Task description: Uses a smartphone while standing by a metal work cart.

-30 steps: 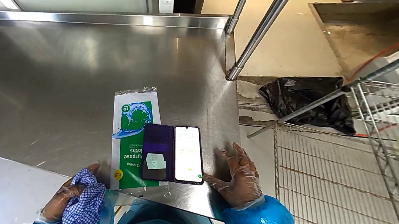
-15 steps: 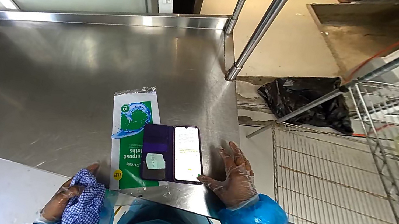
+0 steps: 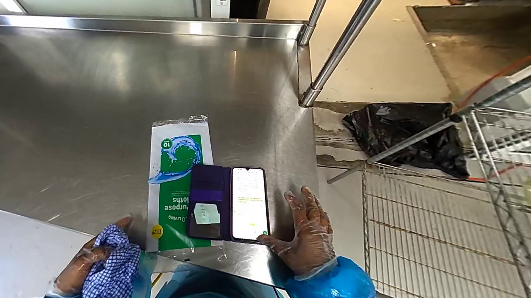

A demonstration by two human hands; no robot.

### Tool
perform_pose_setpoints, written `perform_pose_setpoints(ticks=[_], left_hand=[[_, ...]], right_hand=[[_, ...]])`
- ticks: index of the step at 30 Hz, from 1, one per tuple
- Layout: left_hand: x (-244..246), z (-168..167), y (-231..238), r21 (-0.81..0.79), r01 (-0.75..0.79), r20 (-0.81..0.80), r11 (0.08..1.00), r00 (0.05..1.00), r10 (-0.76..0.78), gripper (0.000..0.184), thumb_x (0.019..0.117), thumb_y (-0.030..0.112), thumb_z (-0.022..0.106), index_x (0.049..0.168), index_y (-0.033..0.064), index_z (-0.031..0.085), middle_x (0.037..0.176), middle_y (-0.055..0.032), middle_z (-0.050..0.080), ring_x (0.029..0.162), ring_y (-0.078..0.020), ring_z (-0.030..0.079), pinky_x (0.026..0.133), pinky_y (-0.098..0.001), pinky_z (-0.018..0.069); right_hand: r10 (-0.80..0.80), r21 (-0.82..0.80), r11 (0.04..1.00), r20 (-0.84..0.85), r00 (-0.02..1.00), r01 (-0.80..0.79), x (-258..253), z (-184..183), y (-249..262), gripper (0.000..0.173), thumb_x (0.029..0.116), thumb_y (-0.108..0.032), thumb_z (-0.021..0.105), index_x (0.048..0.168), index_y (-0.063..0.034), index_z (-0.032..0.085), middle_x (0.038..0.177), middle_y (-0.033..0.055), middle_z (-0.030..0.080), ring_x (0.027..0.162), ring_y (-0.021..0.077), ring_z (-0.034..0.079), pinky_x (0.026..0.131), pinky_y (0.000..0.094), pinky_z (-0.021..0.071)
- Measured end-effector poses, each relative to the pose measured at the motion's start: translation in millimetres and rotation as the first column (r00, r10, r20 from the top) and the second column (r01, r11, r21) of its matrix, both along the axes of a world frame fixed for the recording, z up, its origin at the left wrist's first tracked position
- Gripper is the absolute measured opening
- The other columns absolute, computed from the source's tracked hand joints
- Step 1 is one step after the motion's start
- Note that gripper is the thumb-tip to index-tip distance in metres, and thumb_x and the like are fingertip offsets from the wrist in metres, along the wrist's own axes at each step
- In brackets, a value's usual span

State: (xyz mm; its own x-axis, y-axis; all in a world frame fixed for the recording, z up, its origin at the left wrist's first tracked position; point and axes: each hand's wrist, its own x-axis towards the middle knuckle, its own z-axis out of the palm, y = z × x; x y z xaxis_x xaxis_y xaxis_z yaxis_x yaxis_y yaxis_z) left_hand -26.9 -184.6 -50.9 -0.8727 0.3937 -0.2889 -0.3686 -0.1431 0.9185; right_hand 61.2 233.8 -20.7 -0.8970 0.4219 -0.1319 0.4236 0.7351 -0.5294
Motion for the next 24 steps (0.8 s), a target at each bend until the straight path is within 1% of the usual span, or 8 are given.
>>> perform_pose_setpoints(ticks=[7, 12, 17, 21, 24], left_hand=[[0.3, -1.9, -0.4, 0.020, -0.004, 0.001, 1.000, 1.000, 0.004, 0.056, 0.0780, 0.025, 0.075, 0.129, 0.0043, 0.064, 0.109, -0.0012, 0.074, 0.095, -0.0067, 0.070, 0.087, -0.0256, 0.0573], [1.2, 1.2, 1.5, 0.000, -0.025, 0.024, 1.000, 0.999, 0.025, 0.054, 0.0776, 0.020, 0.071, 0.128, 0.0029, 0.063, 0.106, -0.0012, 0.074, 0.094, -0.0067, 0.071, 0.085, -0.0252, 0.0576], [1.0, 2.2, 1.9, -0.019, -0.032, 0.024, 0.999, 0.999, 0.032, 0.052, 0.0773, 0.016, 0.067, 0.128, 0.0034, 0.062, 0.102, 0.0010, 0.074, 0.089, -0.0049, 0.071, 0.082, -0.0239, 0.0582], [1.6, 7.0, 4.1, -0.052, -0.031, 0.025, 0.998, 0.999, 0.033, 0.055, 0.0772, 0.016, 0.065, 0.130, 0.0028, 0.060, 0.104, 0.0016, 0.074, 0.091, -0.0041, 0.070, 0.083, -0.0233, 0.0578], [1.5, 6.3, 4.2, -0.041, -0.030, 0.029, 0.999, 0.999, 0.031, 0.055, 0.0771, 0.015, 0.065, 0.130, 0.0026, 0.061, 0.104, 0.0009, 0.074, 0.090, -0.0047, 0.070, 0.083, -0.0238, 0.0580]], right_hand=[[0.000, -0.005, 1.000, 0.005, 1.000, 0.000, 0.2, -1.3, -0.5, 0.104, 0.0605, -0.040, 0.098, 0.148, -0.0042, 0.054, 0.165, 0.0254, 0.028, 0.153, 0.0467, 0.025, 0.120, 0.0654, 0.0223], [0.002, -0.002, 1.000, 0.017, 1.000, -0.002, -0.6, -0.6, -1.0, 0.104, 0.0612, -0.040, 0.098, 0.148, -0.0049, 0.053, 0.166, 0.0246, 0.027, 0.153, 0.0455, 0.025, 0.120, 0.0644, 0.0223], [0.001, -0.009, 1.000, 0.024, 1.000, -0.001, -1.6, 0.7, -1.9, 0.104, 0.0617, -0.040, 0.098, 0.149, -0.0048, 0.053, 0.166, 0.0243, 0.027, 0.153, 0.0458, 0.025, 0.120, 0.0642, 0.0225], [0.007, -0.019, 1.000, 0.024, 1.000, -0.006, -2.0, 1.6, -2.6, 0.103, 0.0626, -0.040, 0.097, 0.148, -0.0037, 0.053, 0.165, 0.0254, 0.028, 0.153, 0.0457, 0.025, 0.121, 0.0640, 0.0218], [0.004, -0.018, 1.000, 0.027, 1.000, -0.004, -2.4, 1.0, -2.1, 0.102, 0.0623, -0.040, 0.097, 0.147, -0.0037, 0.054, 0.165, 0.0250, 0.028, 0.153, 0.0459, 0.026, 0.121, 0.0641, 0.0224]])
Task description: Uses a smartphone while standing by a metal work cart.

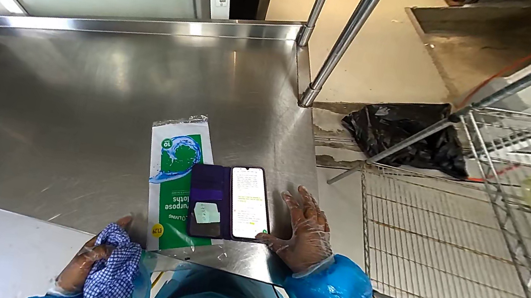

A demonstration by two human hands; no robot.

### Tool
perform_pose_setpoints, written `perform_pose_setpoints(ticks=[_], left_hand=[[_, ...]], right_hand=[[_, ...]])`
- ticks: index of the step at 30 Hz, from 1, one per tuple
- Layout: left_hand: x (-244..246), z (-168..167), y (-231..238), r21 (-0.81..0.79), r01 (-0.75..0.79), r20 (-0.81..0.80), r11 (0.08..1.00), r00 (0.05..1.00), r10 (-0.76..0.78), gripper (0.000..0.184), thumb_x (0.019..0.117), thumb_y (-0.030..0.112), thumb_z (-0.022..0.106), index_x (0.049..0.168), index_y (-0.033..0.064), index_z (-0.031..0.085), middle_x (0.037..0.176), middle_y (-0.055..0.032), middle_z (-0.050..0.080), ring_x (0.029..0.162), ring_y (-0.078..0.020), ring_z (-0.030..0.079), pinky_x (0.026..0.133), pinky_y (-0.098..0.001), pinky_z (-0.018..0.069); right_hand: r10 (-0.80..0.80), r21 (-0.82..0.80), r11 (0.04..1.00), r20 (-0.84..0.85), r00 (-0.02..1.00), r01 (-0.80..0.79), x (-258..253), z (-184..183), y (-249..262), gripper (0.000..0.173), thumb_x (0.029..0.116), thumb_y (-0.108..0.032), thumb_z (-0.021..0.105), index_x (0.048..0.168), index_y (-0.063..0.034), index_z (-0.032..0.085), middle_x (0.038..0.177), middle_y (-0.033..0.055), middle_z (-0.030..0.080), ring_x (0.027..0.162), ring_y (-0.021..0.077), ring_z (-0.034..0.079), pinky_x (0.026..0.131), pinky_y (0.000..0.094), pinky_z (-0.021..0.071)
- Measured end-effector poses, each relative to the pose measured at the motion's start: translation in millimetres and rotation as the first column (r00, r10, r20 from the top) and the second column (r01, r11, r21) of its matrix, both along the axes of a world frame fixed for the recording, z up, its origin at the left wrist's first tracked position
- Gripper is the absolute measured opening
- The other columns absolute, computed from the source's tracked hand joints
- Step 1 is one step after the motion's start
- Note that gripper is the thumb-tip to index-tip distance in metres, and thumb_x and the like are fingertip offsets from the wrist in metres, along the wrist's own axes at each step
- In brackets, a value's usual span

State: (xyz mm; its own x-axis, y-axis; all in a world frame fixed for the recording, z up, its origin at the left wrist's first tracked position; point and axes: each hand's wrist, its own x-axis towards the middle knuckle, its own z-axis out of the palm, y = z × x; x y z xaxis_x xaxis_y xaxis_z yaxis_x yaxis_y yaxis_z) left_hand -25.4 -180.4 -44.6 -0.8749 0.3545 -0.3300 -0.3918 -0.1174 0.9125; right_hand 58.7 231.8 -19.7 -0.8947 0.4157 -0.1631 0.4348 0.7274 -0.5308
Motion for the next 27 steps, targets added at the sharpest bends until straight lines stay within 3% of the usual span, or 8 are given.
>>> perform_pose_setpoints(ticks=[16, 21, 27], left_hand=[[-1.4, -4.8, -2.5, 0.037, -0.016, 0.000, 0.999, 1.000, 0.016, 0.048, 0.0750, 0.016, 0.069, 0.122, 0.0051, 0.067, 0.101, 0.0000, 0.075, 0.088, -0.0051, 0.071, 0.081, -0.0238, 0.0584], [-1.7, -4.9, -3.7, 0.041, -0.008, -0.003, 0.999, 1.000, 0.008, 0.051, 0.0751, 0.018, 0.072, 0.124, 0.0048, 0.066, 0.102, -0.0003, 0.075, 0.089, -0.0057, 0.071, 0.082, -0.0244, 0.0584], [-1.3, -1.6, -2.2, 0.006, 0.002, -0.012, 1.000, 1.000, -0.002, 0.050, 0.0774, 0.016, 0.066, 0.126, 0.0037, 0.063, 0.103, 0.0006, 0.074, 0.091, -0.0055, 0.070, 0.084, -0.0246, 0.0579]], right_hand=[[0.009, -0.002, 1.000, 0.034, 0.999, -0.009, -1.4, 3.0, 0.1, 0.103, 0.0638, -0.041, 0.097, 0.149, -0.0044, 0.052, 0.166, 0.0241, 0.027, 0.154, 0.0444, 0.025, 0.121, 0.0629, 0.0214], [0.008, 0.000, 1.000, 0.028, 1.000, -0.008, -2.1, 1.7, 0.4, 0.103, 0.0634, -0.041, 0.097, 0.148, -0.0041, 0.053, 0.166, 0.0238, 0.028, 0.153, 0.0446, 0.025, 0.121, 0.0631, 0.0218], [0.019, 0.010, 1.000, -0.005, 1.000, -0.019, -0.5, -1.6, 2.0, 0.101, 0.0626, -0.042, 0.097, 0.146, -0.0038, 0.055, 0.164, 0.0256, 0.030, 0.152, 0.0463, 0.027, 0.120, 0.0649, 0.0229]])
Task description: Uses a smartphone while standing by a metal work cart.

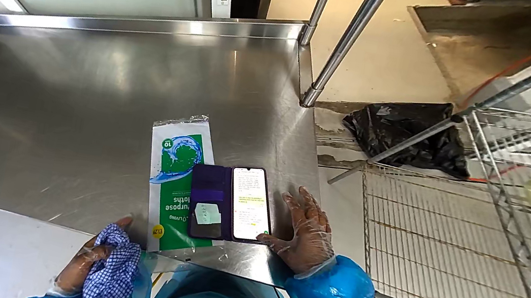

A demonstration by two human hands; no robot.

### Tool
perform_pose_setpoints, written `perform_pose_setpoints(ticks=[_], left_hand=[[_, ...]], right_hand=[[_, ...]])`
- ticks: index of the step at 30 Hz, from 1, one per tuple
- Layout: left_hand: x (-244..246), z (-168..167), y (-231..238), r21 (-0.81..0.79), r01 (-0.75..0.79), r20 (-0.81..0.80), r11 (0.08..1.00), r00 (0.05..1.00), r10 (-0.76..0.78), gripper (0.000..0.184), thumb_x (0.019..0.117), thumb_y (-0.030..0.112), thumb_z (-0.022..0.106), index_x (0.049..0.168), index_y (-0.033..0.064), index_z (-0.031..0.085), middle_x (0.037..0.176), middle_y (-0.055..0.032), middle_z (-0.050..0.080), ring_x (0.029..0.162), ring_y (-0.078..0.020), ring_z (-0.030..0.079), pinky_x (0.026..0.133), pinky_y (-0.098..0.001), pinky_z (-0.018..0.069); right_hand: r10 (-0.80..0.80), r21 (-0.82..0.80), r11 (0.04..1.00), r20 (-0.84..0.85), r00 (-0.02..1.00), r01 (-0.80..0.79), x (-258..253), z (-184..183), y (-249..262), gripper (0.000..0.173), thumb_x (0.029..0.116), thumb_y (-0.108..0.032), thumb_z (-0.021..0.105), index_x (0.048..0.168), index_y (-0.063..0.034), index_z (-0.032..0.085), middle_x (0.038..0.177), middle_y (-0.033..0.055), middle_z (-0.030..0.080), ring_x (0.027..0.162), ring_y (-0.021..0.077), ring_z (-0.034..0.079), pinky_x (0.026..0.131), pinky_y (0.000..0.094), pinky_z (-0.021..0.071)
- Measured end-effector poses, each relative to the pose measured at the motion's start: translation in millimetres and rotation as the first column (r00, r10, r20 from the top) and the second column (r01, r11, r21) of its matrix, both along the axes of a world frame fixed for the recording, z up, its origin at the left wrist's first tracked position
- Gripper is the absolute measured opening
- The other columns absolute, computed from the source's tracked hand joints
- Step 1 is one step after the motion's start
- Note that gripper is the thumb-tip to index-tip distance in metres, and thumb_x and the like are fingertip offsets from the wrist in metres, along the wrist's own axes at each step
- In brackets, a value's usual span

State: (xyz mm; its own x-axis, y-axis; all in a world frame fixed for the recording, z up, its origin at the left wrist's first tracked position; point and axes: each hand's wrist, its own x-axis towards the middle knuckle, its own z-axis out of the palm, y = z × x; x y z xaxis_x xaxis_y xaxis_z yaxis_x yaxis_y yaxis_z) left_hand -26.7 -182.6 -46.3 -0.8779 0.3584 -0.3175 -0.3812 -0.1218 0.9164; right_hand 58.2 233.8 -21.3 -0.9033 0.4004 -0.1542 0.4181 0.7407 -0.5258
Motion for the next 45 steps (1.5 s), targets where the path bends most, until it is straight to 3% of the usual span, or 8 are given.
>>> perform_pose_setpoints(ticks=[12, 19, 24, 30, 33, 36, 45], left_hand=[[-2.0, -2.7, -2.7, 0.033, 0.023, -0.012, 0.999, 1.000, -0.023, 0.056, 0.0769, 0.023, 0.074, 0.129, 0.0035, 0.063, 0.109, -0.0010, 0.074, 0.096, -0.0061, 0.070, 0.087, -0.0246, 0.0568], [-2.0, -3.3, -4.2, 0.044, 0.021, -0.011, 0.999, 1.000, -0.021, 0.050, 0.0764, 0.022, 0.073, 0.124, 0.0063, 0.067, 0.104, 0.0009, 0.075, 0.091, -0.0041, 0.070, 0.084, -0.0231, 0.0574], [-2.8, -4.1, -3.9, 0.052, 0.024, -0.008, 0.998, 1.000, -0.023, 0.057, 0.0764, 0.026, 0.077, 0.128, 0.0045, 0.065, 0.107, -0.0002, 0.074, 0.093, -0.0052, 0.070, 0.084, -0.0239, 0.0576], [-1.0, -2.6, -3.7, 0.013, 0.023, -0.029, 1.000, 0.999, -0.023, 0.052, 0.0787, 0.021, 0.070, 0.127, 0.0038, 0.063, 0.109, 0.0002, 0.074, 0.098, -0.0051, 0.069, 0.089, -0.0248, 0.0564], [2.7, 5.2, 2.9, 0.000, -0.047, -0.021, 0.999, 0.999, 0.047, 0.036, 0.0761, 0.015, 0.068, 0.112, 0.0112, 0.071, 0.096, 0.0045, 0.076, 0.086, -0.0020, 0.071, 0.081, -0.0219, 0.0579], [-2.2, -1.7, -3.3, 0.026, 0.031, -0.024, 0.999, 0.999, -0.030, 0.054, 0.0782, 0.022, 0.072, 0.128, 0.0041, 0.064, 0.110, 0.0003, 0.074, 0.097, -0.0049, 0.070, 0.088, -0.0240, 0.0564], [-1.8, -4.3, -4.4, 0.026, 0.009, -0.015, 1.000, 1.000, -0.009, 0.050, 0.0784, 0.015, 0.066, 0.127, 0.0044, 0.064, 0.109, -0.0004, 0.074, 0.096, -0.0051, 0.070, 0.087, -0.0240, 0.0569]], right_hand=[[-0.002, -0.002, 1.000, -0.003, 1.000, 0.002, 0.3, 0.4, -0.4, 0.101, 0.0631, -0.041, 0.097, 0.147, -0.0032, 0.055, 0.165, 0.0256, 0.029, 0.152, 0.0466, 0.027, 0.121, 0.0645, 0.0222], [-0.013, 0.000, 1.000, -0.010, 1.000, 0.013, 0.2, 0.7, -1.4, 0.099, 0.0629, -0.040, 0.097, 0.146, -0.0033, 0.056, 0.164, 0.0253, 0.030, 0.152, 0.0460, 0.028, 0.120, 0.0641, 0.0226], [-0.013, -0.018, 1.000, 0.026, 1.000, 0.014, -0.5, 2.9, -1.1, 0.099, 0.0642, -0.039, 0.097, 0.147, -0.0033, 0.055, 0.166, 0.0238, 0.028, 0.153, 0.0454, 0.026, 0.121, 0.0634, 0.0210], [-0.001, 0.002, 1.000, 0.003, 1.000, 0.001, 0.1, 0.2, 0.0, 0.099, 0.0637, -0.041, 0.096, 0.146, -0.0032, 0.055, 0.165, 0.0254, 0.030, 0.152, 0.0466, 0.027, 0.120, 0.0651, 0.0223], [-0.003, -0.007, 1.000, -0.005, 1.000, 0.003, -0.1, 0.9, -1.0, 0.099, 0.0630, -0.040, 0.097, 0.145, -0.0026, 0.056, 0.164, 0.0255, 0.030, 0.152, 0.0467, 0.027, 0.120, 0.0650, 0.0227], [-0.004, -0.008, 1.000, -0.006, 1.000, 0.004, 0.5, 0.2, -0.5, 0.099, 0.0633, -0.039, 0.097, 0.146, -0.0032, 0.055, 0.165, 0.0251, 0.030, 0.152, 0.0459, 0.027, 0.121, 0.0647, 0.0218], [-0.003, -0.007, 1.000, 0.009, 1.000, 0.003, -0.5, 1.3, -0.7, 0.100, 0.0630, -0.040, 0.097, 0.146, -0.0032, 0.056, 0.165, 0.0245, 0.030, 0.153, 0.0450, 0.027, 0.121, 0.0641, 0.0216]])
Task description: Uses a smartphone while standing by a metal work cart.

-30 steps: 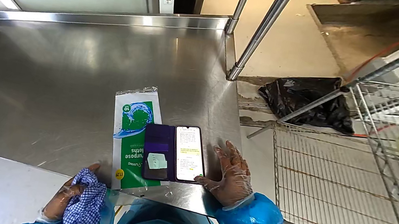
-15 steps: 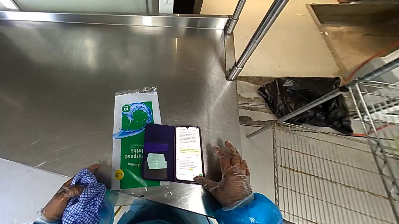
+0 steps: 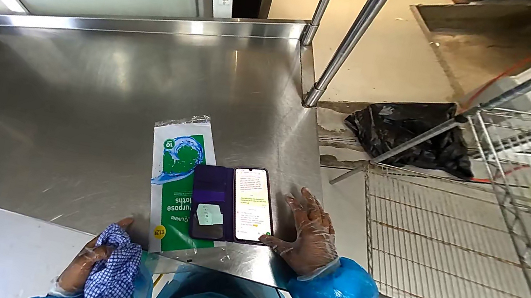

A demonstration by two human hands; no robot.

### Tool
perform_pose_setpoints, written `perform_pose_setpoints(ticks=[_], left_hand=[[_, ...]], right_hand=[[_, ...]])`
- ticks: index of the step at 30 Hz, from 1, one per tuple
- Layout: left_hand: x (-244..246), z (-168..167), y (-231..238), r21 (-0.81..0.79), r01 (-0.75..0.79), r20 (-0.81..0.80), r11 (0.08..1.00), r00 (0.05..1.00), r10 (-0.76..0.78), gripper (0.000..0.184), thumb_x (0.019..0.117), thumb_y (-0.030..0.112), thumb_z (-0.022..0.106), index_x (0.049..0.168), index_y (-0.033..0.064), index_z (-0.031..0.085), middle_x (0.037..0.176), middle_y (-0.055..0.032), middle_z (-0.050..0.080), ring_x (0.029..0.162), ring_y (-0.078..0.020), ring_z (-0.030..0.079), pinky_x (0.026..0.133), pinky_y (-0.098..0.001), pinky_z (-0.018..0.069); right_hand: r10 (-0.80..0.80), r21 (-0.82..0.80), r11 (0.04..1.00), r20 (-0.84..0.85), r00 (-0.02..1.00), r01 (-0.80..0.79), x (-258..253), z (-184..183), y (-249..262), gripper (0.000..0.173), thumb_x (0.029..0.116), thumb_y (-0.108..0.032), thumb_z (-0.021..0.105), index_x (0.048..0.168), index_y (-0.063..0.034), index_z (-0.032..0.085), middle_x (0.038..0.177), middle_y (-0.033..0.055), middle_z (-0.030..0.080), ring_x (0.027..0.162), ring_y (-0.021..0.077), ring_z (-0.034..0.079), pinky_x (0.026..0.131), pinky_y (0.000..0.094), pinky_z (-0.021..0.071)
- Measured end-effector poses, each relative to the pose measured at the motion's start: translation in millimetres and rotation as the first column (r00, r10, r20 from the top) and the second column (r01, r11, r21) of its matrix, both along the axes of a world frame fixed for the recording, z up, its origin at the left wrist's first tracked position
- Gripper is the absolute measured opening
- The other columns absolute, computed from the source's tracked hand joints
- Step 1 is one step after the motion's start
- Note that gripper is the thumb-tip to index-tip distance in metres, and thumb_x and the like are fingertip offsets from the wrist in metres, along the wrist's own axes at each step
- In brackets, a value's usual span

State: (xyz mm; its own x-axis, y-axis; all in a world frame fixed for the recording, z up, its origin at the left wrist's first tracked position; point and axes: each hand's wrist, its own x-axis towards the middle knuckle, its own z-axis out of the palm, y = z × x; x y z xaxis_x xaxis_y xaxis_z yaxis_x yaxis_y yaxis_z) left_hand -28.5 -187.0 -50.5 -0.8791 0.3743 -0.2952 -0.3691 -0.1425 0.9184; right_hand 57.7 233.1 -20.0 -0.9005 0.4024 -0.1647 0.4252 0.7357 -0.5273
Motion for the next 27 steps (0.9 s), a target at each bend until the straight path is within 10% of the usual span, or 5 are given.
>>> perform_pose_setpoints(ticks=[27], left_hand=[[0.4, -1.1, 0.7, 0.018, 0.001, 0.009, 1.000, 1.000, -0.001, 0.053, 0.0774, 0.024, 0.074, 0.126, 0.0046, 0.066, 0.105, -0.0005, 0.075, 0.092, -0.0056, 0.071, 0.084, -0.0245, 0.0578]], right_hand=[[0.009, -0.002, 1.000, 0.034, 0.999, -0.009, 1.2, 2.6, 2.3, 0.100, 0.0645, -0.042, 0.096, 0.147, -0.0036, 0.055, 0.166, 0.0247, 0.028, 0.153, 0.0452, 0.026, 0.121, 0.0641, 0.0218]])
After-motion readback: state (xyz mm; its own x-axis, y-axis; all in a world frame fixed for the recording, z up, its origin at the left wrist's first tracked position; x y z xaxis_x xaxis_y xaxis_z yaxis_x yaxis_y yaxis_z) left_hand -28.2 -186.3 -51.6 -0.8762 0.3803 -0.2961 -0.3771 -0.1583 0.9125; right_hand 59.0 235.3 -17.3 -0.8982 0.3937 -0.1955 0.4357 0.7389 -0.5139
